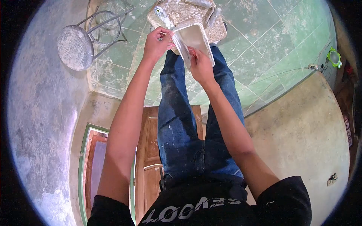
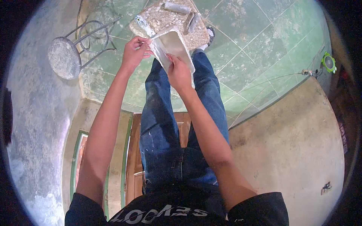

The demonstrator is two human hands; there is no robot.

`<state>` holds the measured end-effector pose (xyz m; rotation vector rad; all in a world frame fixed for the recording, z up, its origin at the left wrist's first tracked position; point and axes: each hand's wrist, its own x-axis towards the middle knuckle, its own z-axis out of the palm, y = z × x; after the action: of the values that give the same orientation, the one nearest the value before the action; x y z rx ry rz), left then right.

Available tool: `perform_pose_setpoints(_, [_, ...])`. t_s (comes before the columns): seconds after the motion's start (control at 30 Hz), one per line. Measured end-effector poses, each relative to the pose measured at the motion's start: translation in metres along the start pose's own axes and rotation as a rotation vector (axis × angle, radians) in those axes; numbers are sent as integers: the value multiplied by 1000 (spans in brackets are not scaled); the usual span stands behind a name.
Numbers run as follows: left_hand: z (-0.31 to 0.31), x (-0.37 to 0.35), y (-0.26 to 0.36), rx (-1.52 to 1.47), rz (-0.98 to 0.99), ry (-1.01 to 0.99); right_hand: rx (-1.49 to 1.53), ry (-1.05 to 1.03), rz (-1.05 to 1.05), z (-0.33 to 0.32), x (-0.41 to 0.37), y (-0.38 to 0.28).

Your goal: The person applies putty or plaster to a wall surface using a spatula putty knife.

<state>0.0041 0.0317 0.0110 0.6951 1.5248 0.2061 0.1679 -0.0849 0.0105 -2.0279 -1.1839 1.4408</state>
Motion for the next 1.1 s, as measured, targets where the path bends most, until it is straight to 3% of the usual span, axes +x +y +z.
perform_pose_setpoints(0.13, [-1,0,-2,23,-5,-17,-98,-45,88,20,25,11])
perform_pose_setpoints(0.2, [-1,2,-2,25,4,2,-165,11,240,24,33,9])
perform_pose_setpoints(0.43, [-1,3,-3,6,14,-11,-291,177,-29,27,22,18])
perform_pose_setpoints(0.57, [-3,3,-7,-9,20,-12,-197,121,158,33,37,4])
perform_pose_setpoints(0.77, [-2,3,-7,-3,40,-29,-183,27,252,28,36,16])
perform_pose_setpoints(1.1, [0,3,-10,-72,80,16,-122,-16,197,30,50,35])
